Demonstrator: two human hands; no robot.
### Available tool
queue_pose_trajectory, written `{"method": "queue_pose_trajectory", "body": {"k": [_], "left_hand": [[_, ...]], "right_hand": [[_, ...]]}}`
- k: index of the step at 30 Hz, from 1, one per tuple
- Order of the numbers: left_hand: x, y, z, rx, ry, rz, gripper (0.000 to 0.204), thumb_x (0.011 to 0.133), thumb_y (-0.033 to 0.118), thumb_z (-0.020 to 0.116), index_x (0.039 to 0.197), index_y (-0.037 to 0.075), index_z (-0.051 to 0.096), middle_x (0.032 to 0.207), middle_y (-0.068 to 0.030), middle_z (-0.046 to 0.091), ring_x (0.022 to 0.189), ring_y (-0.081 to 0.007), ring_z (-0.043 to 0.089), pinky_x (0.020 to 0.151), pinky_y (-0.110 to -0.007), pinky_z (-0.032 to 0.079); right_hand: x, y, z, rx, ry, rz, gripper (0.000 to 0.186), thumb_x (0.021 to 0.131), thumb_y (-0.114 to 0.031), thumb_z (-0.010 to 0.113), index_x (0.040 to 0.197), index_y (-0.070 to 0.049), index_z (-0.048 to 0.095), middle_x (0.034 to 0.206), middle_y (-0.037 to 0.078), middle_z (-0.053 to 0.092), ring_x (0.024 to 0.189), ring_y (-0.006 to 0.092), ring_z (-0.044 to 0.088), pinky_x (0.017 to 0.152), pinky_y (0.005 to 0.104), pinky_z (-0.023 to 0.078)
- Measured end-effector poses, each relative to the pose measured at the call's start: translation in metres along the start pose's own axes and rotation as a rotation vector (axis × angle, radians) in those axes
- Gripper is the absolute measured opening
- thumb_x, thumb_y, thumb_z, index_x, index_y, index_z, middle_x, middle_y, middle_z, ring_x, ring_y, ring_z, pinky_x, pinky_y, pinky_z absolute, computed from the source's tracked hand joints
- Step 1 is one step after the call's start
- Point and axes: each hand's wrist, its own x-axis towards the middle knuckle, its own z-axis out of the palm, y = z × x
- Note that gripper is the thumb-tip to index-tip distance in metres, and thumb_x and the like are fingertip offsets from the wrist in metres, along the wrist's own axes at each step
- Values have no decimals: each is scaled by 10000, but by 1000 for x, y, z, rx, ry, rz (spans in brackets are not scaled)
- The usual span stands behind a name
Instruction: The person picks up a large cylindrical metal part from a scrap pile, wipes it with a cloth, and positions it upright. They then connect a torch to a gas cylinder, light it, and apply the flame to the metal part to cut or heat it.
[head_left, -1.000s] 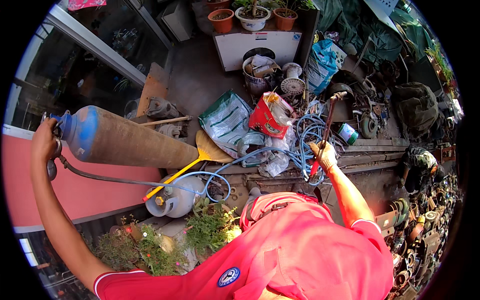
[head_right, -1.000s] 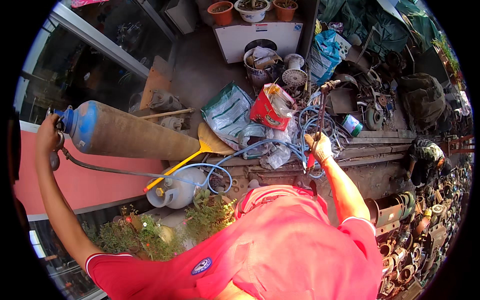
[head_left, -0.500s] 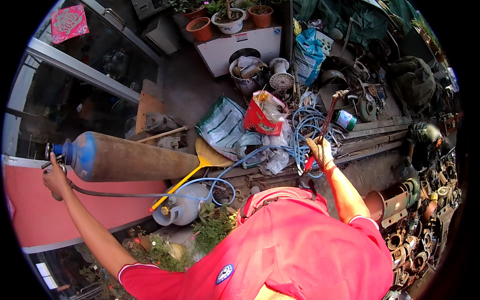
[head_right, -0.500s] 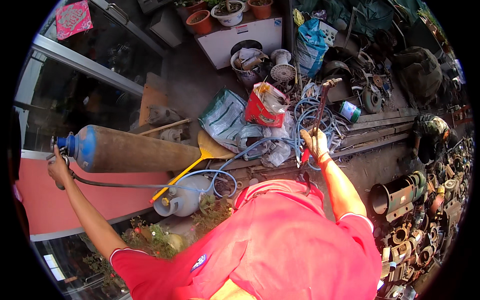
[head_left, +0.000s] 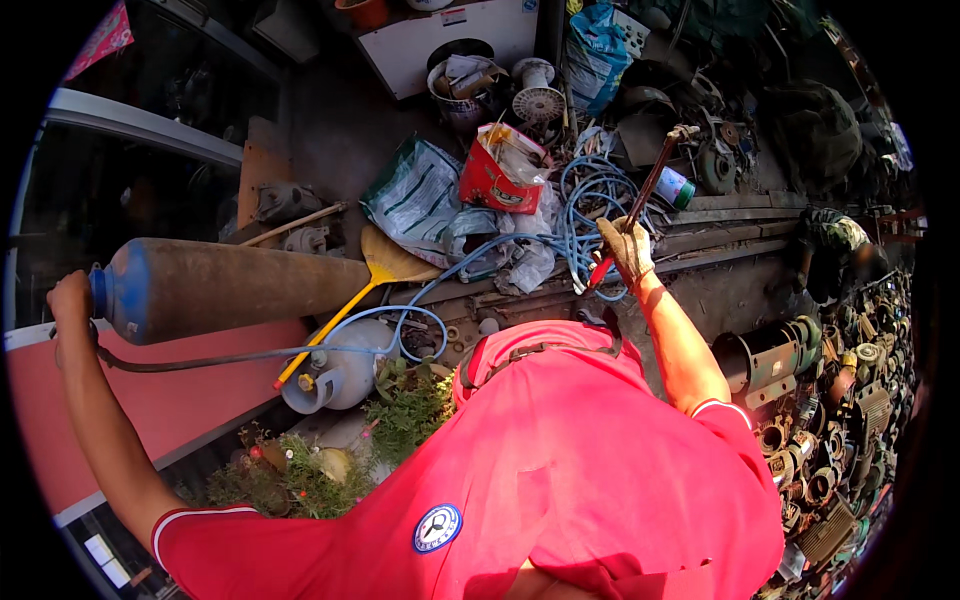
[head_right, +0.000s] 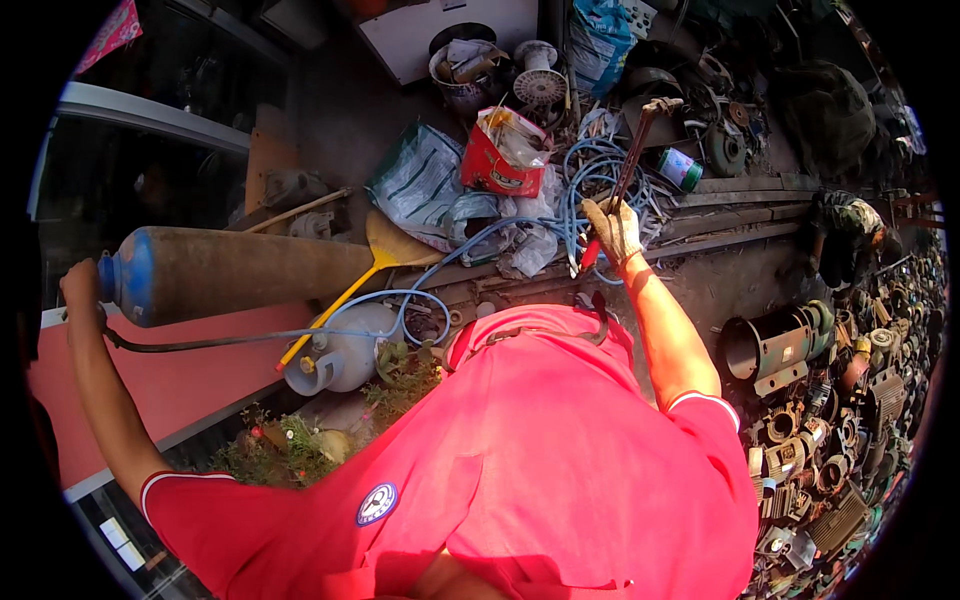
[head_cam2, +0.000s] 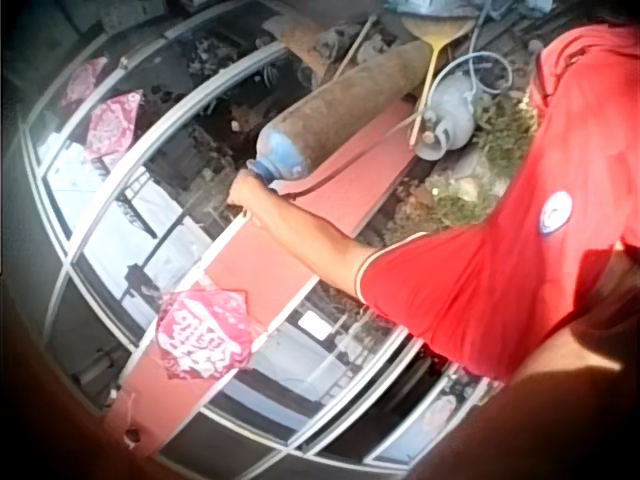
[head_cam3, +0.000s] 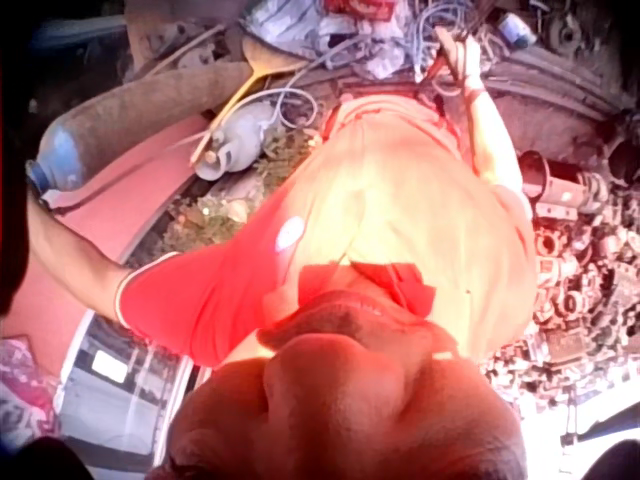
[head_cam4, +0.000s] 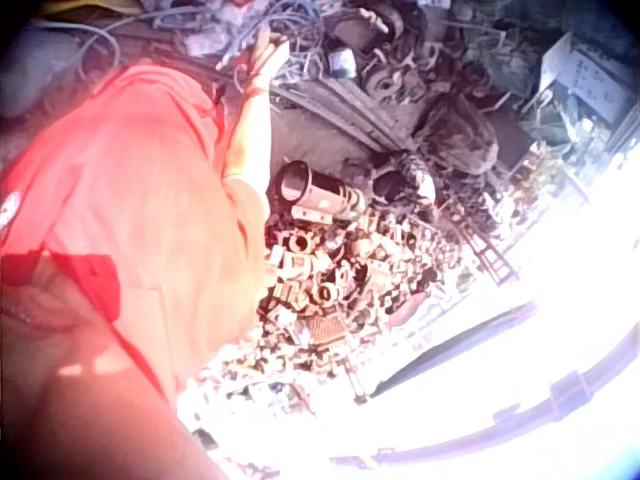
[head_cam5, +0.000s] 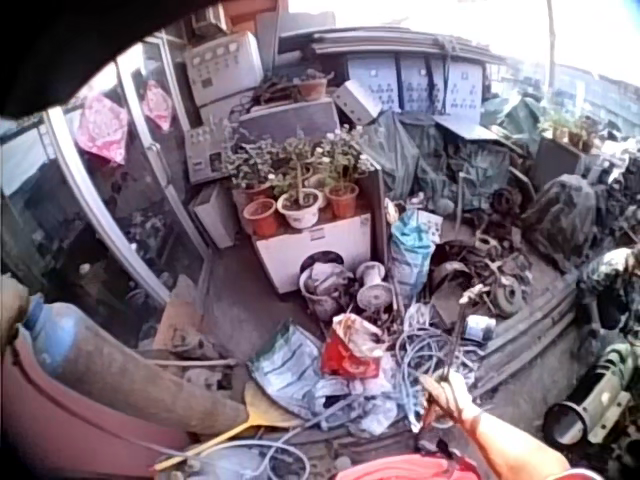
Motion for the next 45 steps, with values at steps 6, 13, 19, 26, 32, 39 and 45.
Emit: {"method": "queue_pose_trajectory", "body": {"k": [6,13,19,26,32,39,45], "left_hand": [[-111,44,-53,-56,251,-54,450,922,437,625,1129,44,695,1214,-188,664,1255,-342,553,1099,-556,361],[-87,30,45,-637,742,-665,513,922,203,576,1414,68,520,1397,-223,549,1303,-376,512,1068,-446,429],[-109,-24,-18,-413,409,-126,289,854,63,584,1122,82,691,1187,-115,650,1237,-310,550,1054,-519,410],[-126,42,-70,-350,380,-304,325,888,306,634,1046,36,725,1163,-161,679,1241,-312,547,1168,-535,270],[-111,19,-41,-558,510,-147,230,859,226,692,929,13,743,1029,-166,672,1129,-324,582,1160,-490,308],[-127,46,-38,-585,874,-647,442,820,146,677,1230,-3,603,1339,-183,565,1293,-357,507,1110,-483,388],[-120,-45,41,-1381,423,-204,303,840,104,637,1125,25,703,1126,-188,686,1049,-389,638,901,-493,499]], "right_hand": [[-10,5,-16,51,35,61,326,887,-281,746,809,5,609,655,75,616,549,167,595,507,323,504],[2,-5,-11,20,14,-18,323,900,-267,728,825,10,579,650,109,601,521,194,595,497,321,509],[7,-17,2,-54,11,-62,315,890,-284,741,811,-11,605,650,72,622,534,168,598,518,313,516],[-18,-33,15,32,-31,8,274,884,-239,732,800,-24,584,658,65,613,551,174,610,507,326,515],[2,22,7,43,16,-96,260,861,-214,753,803,-31,578,641,62,604,516,170,568,500,329,491],[-21,-28,8,187,-7,1,272,889,-192,732,877,-16,525,640,88,558,508,198,559,459,400,544],[-16,-35,10,262,-37,92,278,882,-211,745,864,-18,546,647,79,570,517,200,555,458,391,513]]}}
